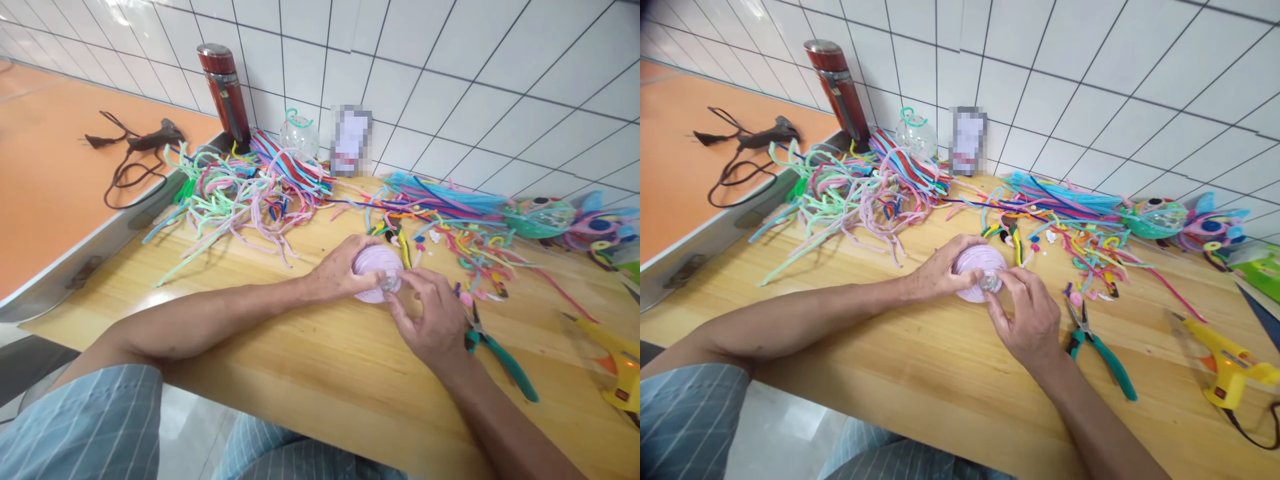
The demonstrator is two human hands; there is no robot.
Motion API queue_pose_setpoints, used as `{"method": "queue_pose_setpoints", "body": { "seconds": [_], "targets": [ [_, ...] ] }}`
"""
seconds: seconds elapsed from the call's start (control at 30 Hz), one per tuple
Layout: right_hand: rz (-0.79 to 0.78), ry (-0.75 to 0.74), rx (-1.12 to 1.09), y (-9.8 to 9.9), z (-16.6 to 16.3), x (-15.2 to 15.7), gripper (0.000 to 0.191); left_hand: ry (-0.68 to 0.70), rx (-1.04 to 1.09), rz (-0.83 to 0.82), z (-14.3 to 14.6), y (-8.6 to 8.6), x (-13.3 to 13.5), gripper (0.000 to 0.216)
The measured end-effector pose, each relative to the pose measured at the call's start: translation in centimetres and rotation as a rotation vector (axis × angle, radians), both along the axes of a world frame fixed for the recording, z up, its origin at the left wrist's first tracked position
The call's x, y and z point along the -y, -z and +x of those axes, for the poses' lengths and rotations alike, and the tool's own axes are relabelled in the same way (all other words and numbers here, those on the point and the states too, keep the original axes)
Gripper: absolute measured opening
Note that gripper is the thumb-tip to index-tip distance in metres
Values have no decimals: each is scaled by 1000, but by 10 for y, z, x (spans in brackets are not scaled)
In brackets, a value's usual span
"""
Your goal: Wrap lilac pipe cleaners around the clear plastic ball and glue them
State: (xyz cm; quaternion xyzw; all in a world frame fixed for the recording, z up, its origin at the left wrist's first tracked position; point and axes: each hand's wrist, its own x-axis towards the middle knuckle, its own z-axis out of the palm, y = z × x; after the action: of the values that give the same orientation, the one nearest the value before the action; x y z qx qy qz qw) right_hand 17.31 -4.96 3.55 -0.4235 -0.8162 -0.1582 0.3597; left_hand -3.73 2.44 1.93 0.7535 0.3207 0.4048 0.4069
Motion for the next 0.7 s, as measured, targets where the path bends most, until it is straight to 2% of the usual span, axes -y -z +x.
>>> {"method": "queue_pose_setpoints", "body": {
  "seconds": [0.17, 0.43, 0.7],
  "targets": [
    [4, -5, 3, 1, 1, 0, 35, -59, 20, 16, 2, 5, 3, 57],
    [16, 9, 45, 1, 4, 1, 31, -60, 21, -6, 2, 3, 6, 56],
    [-9, -8, 7, 6, 4, 1, 35, 18, -54, -128, -2, -10, 1, 60]
  ]
}}
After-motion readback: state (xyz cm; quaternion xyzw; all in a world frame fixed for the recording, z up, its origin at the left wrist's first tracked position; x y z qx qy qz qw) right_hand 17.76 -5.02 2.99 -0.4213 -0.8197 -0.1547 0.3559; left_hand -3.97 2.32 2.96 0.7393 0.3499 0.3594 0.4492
